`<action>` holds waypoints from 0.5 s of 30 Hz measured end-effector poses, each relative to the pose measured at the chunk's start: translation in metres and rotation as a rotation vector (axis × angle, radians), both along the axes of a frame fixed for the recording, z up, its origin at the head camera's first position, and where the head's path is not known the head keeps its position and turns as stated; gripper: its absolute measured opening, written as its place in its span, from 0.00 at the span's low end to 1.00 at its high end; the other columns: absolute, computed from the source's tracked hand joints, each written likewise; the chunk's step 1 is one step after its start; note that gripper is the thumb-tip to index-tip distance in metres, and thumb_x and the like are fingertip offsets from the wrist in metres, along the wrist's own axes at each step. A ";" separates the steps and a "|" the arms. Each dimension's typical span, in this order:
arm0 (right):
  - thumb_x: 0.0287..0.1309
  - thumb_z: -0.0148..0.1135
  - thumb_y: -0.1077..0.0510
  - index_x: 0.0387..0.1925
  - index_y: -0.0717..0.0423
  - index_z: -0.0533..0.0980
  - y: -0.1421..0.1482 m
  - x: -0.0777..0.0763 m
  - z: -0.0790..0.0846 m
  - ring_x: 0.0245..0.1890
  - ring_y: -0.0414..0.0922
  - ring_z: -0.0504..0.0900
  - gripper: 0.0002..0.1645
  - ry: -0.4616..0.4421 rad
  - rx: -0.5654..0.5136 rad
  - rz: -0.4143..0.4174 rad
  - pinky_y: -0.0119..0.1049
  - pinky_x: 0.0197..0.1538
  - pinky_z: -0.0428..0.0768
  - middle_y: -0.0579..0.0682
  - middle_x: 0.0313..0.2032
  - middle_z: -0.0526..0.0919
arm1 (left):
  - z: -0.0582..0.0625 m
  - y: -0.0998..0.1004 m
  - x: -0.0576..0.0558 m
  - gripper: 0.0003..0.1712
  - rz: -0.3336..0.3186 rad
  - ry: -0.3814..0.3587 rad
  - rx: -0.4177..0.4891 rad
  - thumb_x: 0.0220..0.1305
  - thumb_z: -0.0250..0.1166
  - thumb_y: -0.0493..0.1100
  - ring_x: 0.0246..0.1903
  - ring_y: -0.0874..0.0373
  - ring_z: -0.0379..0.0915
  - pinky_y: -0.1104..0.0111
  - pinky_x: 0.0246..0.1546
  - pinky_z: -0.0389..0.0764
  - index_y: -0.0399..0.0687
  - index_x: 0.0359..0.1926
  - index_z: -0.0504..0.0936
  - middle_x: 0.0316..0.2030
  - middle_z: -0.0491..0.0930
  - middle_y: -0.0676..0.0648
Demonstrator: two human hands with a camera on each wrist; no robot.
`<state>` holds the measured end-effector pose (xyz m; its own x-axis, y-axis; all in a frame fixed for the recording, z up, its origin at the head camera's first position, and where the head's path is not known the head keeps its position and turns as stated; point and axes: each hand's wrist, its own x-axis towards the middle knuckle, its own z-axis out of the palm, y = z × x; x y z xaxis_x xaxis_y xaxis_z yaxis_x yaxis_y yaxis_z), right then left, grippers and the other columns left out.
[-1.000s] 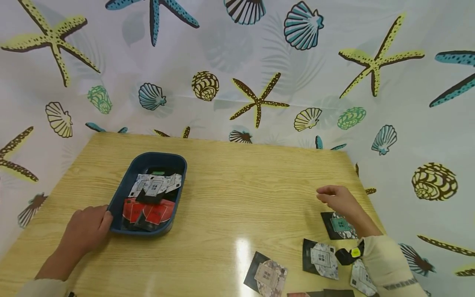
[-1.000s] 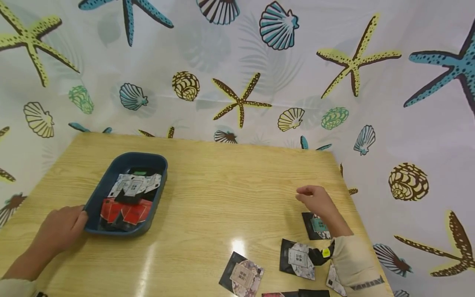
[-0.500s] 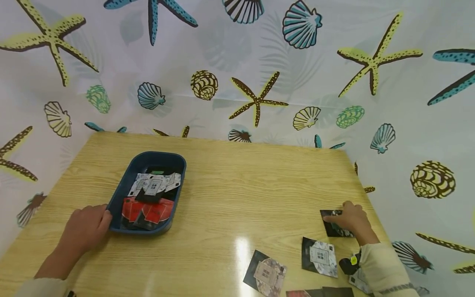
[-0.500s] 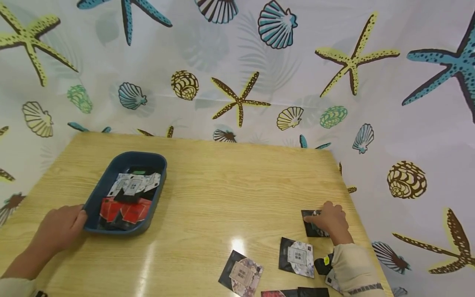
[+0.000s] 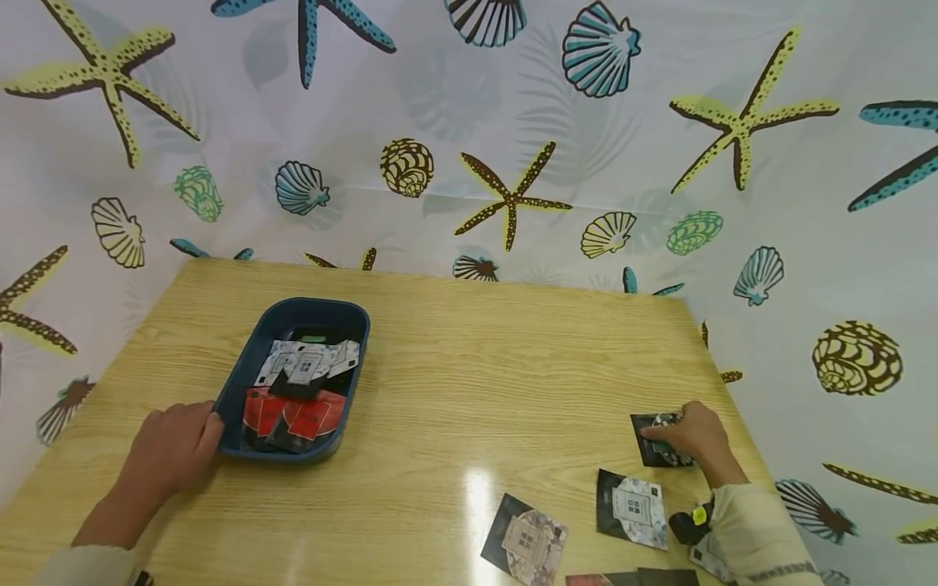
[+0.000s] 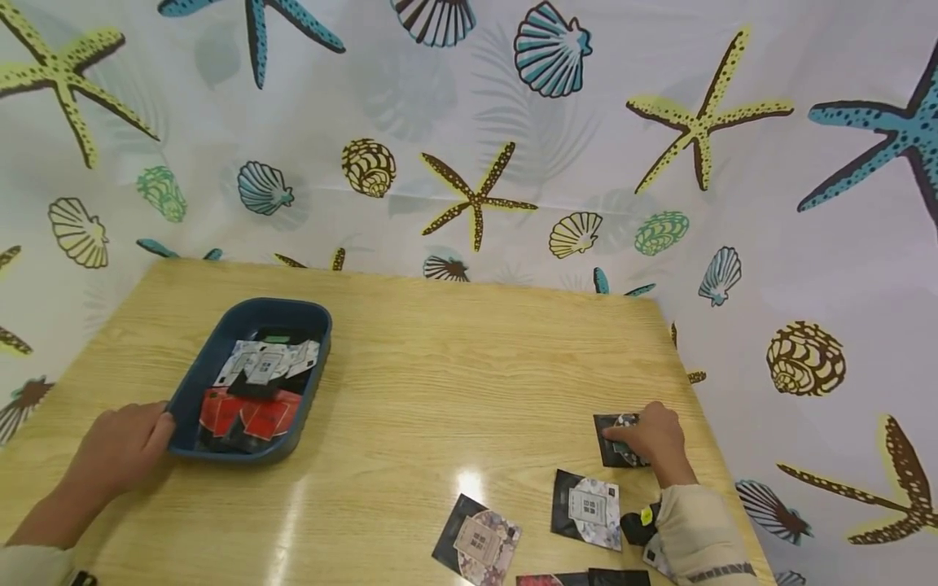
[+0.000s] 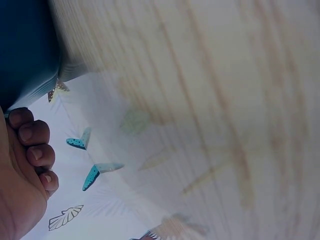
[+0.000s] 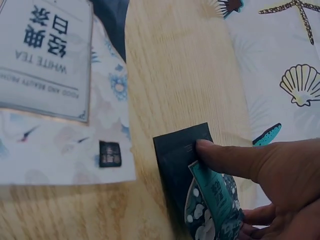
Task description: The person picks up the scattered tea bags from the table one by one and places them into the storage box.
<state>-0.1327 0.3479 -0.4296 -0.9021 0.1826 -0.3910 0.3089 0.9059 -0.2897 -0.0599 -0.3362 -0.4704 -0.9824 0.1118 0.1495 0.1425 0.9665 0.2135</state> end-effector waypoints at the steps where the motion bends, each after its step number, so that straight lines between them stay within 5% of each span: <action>1: 0.55 0.70 0.43 0.63 0.84 0.58 0.002 0.001 0.000 0.49 0.72 0.75 0.55 0.002 -0.030 -0.009 0.56 0.47 0.79 0.83 0.57 0.66 | 0.000 0.000 0.000 0.20 0.001 -0.006 -0.002 0.70 0.43 0.40 0.18 0.57 0.61 0.63 0.24 0.56 0.50 0.18 0.63 0.14 0.62 0.51; 5: 0.58 0.68 0.48 0.68 0.82 0.53 0.009 0.003 0.000 0.60 0.77 0.66 0.54 0.011 -0.151 -0.051 0.63 0.54 0.75 0.82 0.66 0.57 | 0.001 -0.001 -0.001 0.20 0.004 -0.024 -0.001 0.71 0.43 0.40 0.18 0.57 0.60 0.63 0.24 0.56 0.50 0.18 0.63 0.15 0.62 0.51; 11: 0.59 0.68 0.51 0.59 0.75 0.70 0.017 0.006 -0.002 0.55 0.73 0.72 0.37 0.040 -0.206 -0.098 0.56 0.46 0.79 0.80 0.62 0.64 | 0.001 0.000 0.000 0.21 0.008 -0.041 0.006 0.71 0.42 0.40 0.18 0.57 0.58 0.63 0.24 0.55 0.50 0.18 0.63 0.15 0.60 0.51; 15: 0.58 0.68 0.48 0.29 0.65 0.73 0.023 0.011 -0.004 0.27 0.56 0.78 0.23 0.023 -0.211 -0.142 0.45 0.33 0.77 0.65 0.29 0.76 | 0.001 0.000 0.001 0.21 0.006 -0.042 0.006 0.72 0.42 0.40 0.18 0.57 0.57 0.63 0.24 0.55 0.50 0.18 0.63 0.15 0.60 0.51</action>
